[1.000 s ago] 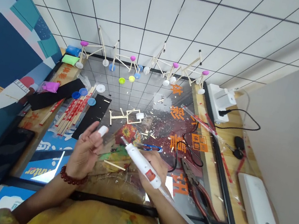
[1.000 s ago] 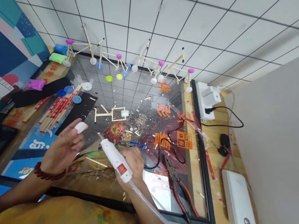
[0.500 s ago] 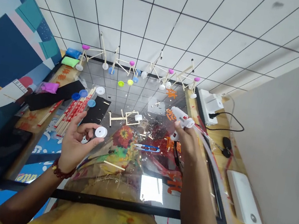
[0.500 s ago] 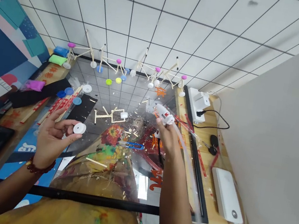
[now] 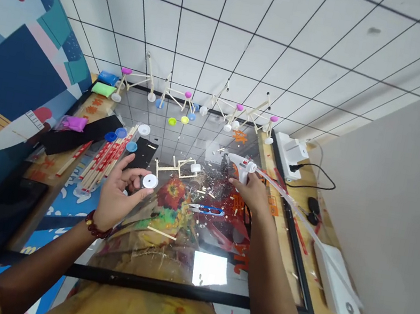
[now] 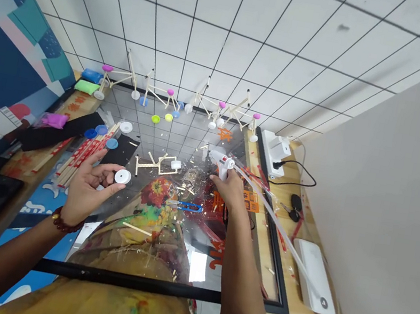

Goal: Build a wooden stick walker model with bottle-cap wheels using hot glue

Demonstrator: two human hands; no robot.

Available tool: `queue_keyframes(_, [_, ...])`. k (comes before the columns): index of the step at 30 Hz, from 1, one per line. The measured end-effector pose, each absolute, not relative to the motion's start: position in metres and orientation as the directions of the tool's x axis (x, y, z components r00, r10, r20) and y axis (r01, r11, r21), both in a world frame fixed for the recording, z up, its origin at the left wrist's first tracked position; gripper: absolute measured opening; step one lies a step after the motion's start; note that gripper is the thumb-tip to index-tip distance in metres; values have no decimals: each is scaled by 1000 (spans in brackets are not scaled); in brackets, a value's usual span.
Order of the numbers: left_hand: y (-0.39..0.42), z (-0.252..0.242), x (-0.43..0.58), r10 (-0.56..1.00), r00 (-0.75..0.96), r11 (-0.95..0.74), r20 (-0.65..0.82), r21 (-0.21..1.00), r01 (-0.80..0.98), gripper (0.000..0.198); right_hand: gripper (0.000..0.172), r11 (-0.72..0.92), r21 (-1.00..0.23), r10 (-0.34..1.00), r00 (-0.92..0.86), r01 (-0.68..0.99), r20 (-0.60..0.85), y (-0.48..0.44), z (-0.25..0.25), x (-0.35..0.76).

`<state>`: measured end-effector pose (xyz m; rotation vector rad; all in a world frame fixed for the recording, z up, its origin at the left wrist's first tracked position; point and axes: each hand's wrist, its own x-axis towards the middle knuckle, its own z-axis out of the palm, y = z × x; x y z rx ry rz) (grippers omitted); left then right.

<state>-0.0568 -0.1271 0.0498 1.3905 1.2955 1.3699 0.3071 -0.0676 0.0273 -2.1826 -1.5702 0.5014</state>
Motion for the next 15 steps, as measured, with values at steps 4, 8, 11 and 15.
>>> queue_keyframes(4, [-128, 46, -57, 977, -125, -158, 172, 980, 118, 82, 37, -344, -313, 938, 336, 885, -81, -84, 30, 299])
queue_keyframes(8, [-132, 42, -58, 978, -109, -166, 179, 979, 117, 82, 37, -358, -161, 934, 353, 920, -59, -92, 32, 297])
queue_keyframes(11, [-134, 41, -59, 976, -87, -190, 201, 974, 128, 82, 41, -390, -163, 921, 381, 906, -83, -90, 32, 299])
queue_keyframes(15, [-135, 42, -59, 973, -102, -193, 208, 971, 140, 81, 50, -414, -378, 903, 425, 828, -57, -77, 28, 304])
